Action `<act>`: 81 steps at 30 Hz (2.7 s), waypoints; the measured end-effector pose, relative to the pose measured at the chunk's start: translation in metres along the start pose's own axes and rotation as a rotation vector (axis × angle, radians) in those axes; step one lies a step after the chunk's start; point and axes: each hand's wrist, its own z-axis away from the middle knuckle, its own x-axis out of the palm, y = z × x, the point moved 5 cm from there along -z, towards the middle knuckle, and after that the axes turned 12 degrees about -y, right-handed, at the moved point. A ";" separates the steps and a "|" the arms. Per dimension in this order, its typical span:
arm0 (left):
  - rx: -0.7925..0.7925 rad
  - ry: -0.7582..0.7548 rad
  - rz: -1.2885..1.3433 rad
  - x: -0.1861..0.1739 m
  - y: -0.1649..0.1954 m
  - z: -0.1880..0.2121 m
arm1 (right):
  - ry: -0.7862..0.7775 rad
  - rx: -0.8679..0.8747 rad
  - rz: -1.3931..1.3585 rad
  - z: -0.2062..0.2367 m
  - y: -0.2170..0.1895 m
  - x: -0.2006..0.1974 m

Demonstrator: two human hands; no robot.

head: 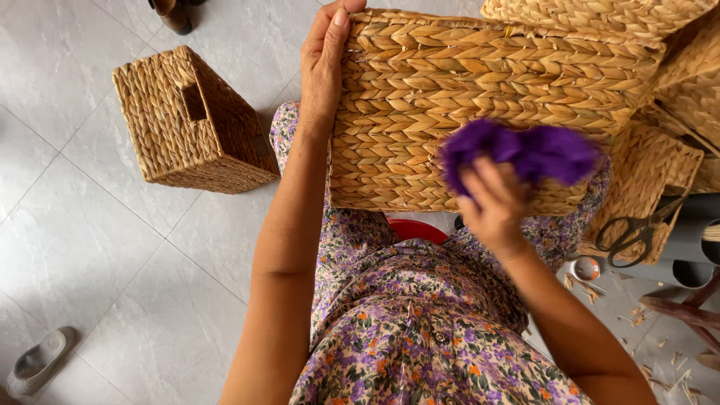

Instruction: The person sits on the floor and wipes woven water-hyacinth storage baskets one at a time with a purple cloth, turning each basket to clean its outer sides and inner bottom, then sets the wiped basket aside and picks up the next one.

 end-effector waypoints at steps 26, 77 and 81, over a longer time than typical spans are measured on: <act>-0.002 0.009 0.011 -0.004 -0.004 -0.001 | -0.056 0.127 0.346 0.035 0.032 -0.030; -0.021 -0.013 -0.114 -0.002 0.026 -0.008 | 0.289 0.315 0.350 -0.052 0.091 -0.093; -0.005 -0.018 -0.117 -0.005 0.021 -0.007 | 0.367 0.348 0.222 -0.060 0.092 -0.067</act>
